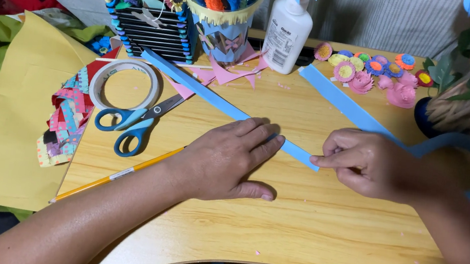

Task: Cutting and folding blue paper strips to create a craft item

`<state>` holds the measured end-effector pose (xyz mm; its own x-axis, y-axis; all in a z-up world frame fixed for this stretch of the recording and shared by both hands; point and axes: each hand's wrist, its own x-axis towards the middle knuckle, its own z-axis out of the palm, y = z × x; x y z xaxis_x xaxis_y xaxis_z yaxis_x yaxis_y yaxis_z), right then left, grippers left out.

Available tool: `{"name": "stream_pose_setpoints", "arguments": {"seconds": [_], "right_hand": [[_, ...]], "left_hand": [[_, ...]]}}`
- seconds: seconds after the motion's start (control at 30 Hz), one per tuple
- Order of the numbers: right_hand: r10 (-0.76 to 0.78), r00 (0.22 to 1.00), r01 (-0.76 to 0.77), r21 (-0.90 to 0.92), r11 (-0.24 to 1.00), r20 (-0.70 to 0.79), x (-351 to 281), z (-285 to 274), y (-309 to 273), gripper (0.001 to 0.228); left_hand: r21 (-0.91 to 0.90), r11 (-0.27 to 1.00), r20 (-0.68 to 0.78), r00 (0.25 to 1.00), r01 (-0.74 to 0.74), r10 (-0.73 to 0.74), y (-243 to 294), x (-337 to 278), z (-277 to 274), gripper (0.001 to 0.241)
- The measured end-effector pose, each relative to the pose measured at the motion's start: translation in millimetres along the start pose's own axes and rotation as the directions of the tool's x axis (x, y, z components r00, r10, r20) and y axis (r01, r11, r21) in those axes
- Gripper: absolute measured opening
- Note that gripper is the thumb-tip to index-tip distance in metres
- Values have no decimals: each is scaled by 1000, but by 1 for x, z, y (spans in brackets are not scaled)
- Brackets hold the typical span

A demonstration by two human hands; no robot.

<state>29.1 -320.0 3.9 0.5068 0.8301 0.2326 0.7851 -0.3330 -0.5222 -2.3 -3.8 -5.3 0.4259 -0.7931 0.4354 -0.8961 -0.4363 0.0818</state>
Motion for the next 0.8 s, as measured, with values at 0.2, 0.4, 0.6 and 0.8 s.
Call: {"name": "stream_pose_setpoints", "arguments": {"seconds": [0.2, 0.4, 0.6, 0.8], "right_hand": [[12, 999, -12, 16, 1000, 35, -2, -1, 8, 42], [158, 986, -155, 54, 986, -49, 4, 1, -7, 24], [305, 929, -313, -4, 950, -207, 26, 20, -11, 22], [469, 879, -467, 43, 883, -85, 28, 22, 1, 19]], "left_hand": [[8, 1000, 10, 1000, -2, 2, -1, 0, 0, 87], [-6, 1000, 16, 1000, 0, 0, -1, 0, 1, 87], [55, 997, 51, 997, 51, -54, 2, 0, 1, 84], [169, 978, -202, 975, 125, -90, -15, 8, -15, 47]]}}
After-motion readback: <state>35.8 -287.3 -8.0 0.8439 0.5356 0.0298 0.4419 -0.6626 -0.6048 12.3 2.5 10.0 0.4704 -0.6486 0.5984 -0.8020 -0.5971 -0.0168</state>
